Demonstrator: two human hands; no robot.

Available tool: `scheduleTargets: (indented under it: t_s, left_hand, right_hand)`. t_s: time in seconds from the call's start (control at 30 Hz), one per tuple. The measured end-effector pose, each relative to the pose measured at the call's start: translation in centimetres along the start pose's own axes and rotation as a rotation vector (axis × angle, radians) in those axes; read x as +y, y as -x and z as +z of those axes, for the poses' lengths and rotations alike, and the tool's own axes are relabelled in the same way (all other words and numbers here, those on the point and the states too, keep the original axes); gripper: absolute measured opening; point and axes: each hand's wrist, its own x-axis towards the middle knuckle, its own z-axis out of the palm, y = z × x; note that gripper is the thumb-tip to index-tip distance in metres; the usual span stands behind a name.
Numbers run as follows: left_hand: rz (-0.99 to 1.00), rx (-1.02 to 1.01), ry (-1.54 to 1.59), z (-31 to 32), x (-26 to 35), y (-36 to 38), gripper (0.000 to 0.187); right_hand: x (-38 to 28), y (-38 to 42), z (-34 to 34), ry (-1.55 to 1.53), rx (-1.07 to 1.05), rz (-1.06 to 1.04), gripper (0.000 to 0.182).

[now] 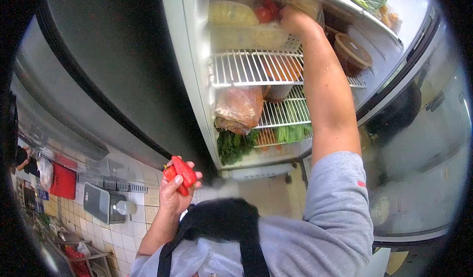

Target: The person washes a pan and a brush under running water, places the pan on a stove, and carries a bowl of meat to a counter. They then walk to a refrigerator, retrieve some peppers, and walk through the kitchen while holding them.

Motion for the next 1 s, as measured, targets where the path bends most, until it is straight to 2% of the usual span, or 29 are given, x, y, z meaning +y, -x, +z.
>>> scheduleTargets:
  t_s: [0.1, 0.27, 0.4, 0.47, 0.5, 0.57, 0.7, 0.77, 0.8, 0.87, 0.9, 0.97, 1.0]
  left_hand:
    - [0.007, 0.008, -0.020, -0.2, 0.0, 0.1, 0.049]
    - [0.003, -0.008, -0.013, -0.4, -0.1, 0.4, 0.048]
    - [0.014, -0.021, -0.015, -0.3, 0.3, 0.7, 0.048]
    - [0.016, -0.010, -0.011, -0.4, 0.4, 0.7, 0.048]
    - [0.014, -0.003, -0.010, -0.5, 0.5, 0.7, 0.048]
    - [0.014, 0.001, -0.009, -0.6, 0.5, 0.7, 0.047]
    - [0.024, 0.009, -0.011, -0.7, 0.8, 0.8, 0.047]
    - [0.023, 0.016, -0.010, -1.0, 0.9, 0.7, 0.047]
    - [0.022, 0.022, -0.011, -1.1, 0.9, 0.6, 0.047]
    - [0.021, 0.024, -0.005, -1.1, 1.0, 0.5, 0.047]
    - [0.020, 0.024, -0.001, -1.1, 1.0, 0.4, 0.047]
    - [0.019, 0.029, -0.012, -1.2, 0.9, 0.3, 0.047]
    - [0.018, 0.033, -0.023, -1.2, 0.8, 0.3, 0.047]
  right_hand:
    - [-0.2, -1.2, 0.6, 0.011, -0.050, 0.056, 0.033]
    - [-0.5, -1.4, 0.6, 0.042, 0.012, 0.085, 0.032]
    - [0.8, -2.4, 1.4, -0.068, 0.056, 0.016, 0.030]
    - [0.3, -1.1, 0.1, -0.517, -0.027, 0.125, 0.031]
    - [0.7, -1.3, 0.6, -0.518, -0.029, 0.124, 0.031]
    - [1.8, -2.1, 2.0, -1.043, 0.040, 0.181, 0.031]
    - [0.4, -0.4, 1.1, -1.090, 0.077, 0.157, 0.031]
    - [-0.7, 0.8, 0.1, -1.292, 0.123, 0.220, 0.029]
    - [-0.2, 0.2, 0.3, -1.291, 0.121, 0.218, 0.029]
    - [1.6, -1.7, 1.3, -0.891, -0.011, 0.184, 0.027]
    - [1.5, -2.2, 1.7, -0.891, -0.012, 0.185, 0.027]
    - [1.5, -3.1, 2.5, -0.287, 0.020, 0.114, 0.029]
    - [1.1, -3.1, 2.1, -0.288, 0.019, 0.115, 0.029]
